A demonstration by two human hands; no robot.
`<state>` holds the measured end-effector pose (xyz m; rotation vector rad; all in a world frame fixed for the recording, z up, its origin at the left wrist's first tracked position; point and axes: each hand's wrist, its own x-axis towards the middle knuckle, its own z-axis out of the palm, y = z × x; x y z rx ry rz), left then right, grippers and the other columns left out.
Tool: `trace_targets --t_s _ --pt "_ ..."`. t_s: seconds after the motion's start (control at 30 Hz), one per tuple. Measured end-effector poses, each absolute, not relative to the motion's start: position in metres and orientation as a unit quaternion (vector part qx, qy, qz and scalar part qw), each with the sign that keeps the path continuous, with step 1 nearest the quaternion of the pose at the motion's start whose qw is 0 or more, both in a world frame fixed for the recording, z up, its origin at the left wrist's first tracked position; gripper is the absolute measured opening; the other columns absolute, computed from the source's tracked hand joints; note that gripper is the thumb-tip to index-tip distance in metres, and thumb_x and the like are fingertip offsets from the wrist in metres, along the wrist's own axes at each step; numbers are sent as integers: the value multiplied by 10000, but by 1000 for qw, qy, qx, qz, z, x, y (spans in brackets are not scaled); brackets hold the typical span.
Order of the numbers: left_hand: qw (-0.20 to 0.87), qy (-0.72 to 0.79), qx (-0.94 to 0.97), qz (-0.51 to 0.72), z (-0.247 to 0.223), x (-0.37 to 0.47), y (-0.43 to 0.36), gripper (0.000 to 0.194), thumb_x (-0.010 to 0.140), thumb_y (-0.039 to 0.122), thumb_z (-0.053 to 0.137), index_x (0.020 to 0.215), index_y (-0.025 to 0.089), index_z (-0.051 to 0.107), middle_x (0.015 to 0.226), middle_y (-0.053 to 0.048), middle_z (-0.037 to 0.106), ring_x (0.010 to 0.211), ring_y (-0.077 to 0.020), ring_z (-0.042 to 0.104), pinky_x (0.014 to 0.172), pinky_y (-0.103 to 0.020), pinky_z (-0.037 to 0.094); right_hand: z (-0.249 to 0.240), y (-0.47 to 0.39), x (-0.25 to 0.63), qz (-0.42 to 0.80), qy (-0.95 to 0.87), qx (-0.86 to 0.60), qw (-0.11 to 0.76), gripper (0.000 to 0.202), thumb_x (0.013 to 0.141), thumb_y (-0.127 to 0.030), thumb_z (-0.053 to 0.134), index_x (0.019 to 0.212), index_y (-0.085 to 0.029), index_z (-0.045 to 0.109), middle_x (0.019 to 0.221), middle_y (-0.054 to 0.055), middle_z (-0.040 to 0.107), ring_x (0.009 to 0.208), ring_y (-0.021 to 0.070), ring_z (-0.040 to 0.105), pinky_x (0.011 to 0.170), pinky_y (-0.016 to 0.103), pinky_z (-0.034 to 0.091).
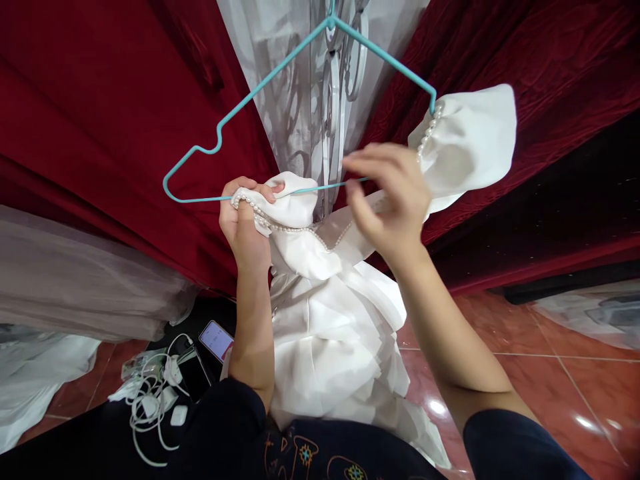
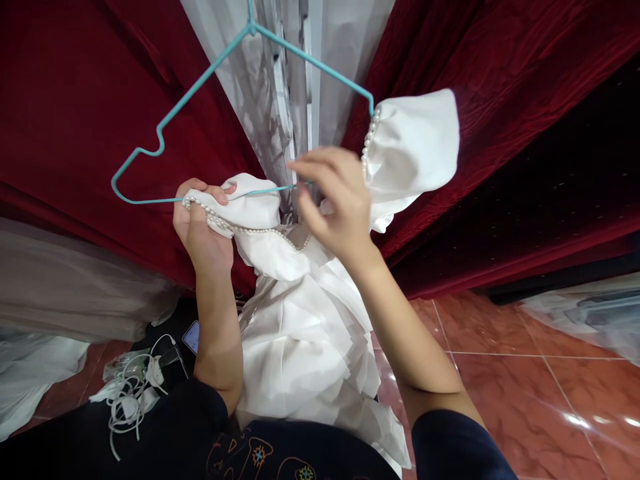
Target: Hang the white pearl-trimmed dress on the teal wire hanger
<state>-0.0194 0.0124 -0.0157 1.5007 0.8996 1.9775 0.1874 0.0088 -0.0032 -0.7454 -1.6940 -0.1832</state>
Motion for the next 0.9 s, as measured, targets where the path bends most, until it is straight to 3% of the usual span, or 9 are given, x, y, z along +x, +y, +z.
trace_targets --t_s 0.1,0.17,0.3,0.4,0.5,0.6,0.73,0.83,0.9 --pt "240 335 557 721 -15 -22 14 300 1040 550 455 1042 250 467 776 -11 577 916 -219 702 1108 -463 535 11 21 211 -191 -640 -364 649 403 886 -260 706 1289 -273 705 1241 109 667 1241 317 626 1124 570 460" --pt "248 326 558 722 -14 -23 13 282 1041 532 470 1041 250 473 771 -7 571 912 -218 701 1108 -460 532 19 31 227 -201 -618 -391 652 460 805 -171 734 1262 -220 728 1203 127 698 1175 325 661 1061 546 503" --pt "270 282 537 747 -9 -27 11 117 1024 356 505 1021 239 514 739 0 575 839 -189 692 1068 -409 560 29 49 255 -134 -595 -414 676 298 759 -4 649 974 -142 803 890 77 763 812 222 709 732 372 501" --pt "271 275 532 754 -5 -31 11 60 1009 287 500 1011 237 532 728 1 582 814 -178 687 1061 -395 570 33 63 275 -103 -546 -391 733 214 795 14 649 830 -149 783 796 35 722 735 159 670 677 327 456" --pt "256 297 540 745 -7 -34 12 103 1019 350 509 1026 248 514 733 2 577 850 -195 704 1070 -416 571 23 80 298 -83 -476 -402 777 282 795 85 608 740 -163 729 728 25 687 692 139 647 660 309 444" --pt "251 321 551 728 -10 -37 14 186 1039 434 487 1047 250 509 772 -12 593 904 -214 714 1094 -439 562 -2 88 318 -94 -439 -440 778 333 786 123 562 767 -163 732 767 30 697 730 158 652 714 340 460" --pt "278 328 540 724 -9 -39 15 136 1029 368 496 1038 234 523 800 -24 614 924 -208 725 1119 -437 553 -35 63 319 -125 -450 -426 775 295 794 80 575 767 -170 729 742 35 660 710 160 600 733 367 457" --pt "330 289 515 736 -8 -38 16 124 997 336 568 1018 216 544 787 -23 631 913 -212 738 1090 -422 567 -41 28 294 -184 -567 -310 740 255 846 -98 639 1063 -150 761 986 80 702 968 226 674 876 432 526" --pt "353 263 503 744 -10 -35 17 148 981 347 612 1006 210 563 780 -20 643 902 -212 741 1053 -399 579 -37 9 270 -200 -593 -286 726 265 865 -172 650 1110 -157 751 1111 99 692 1097 251 665 930 457 539"
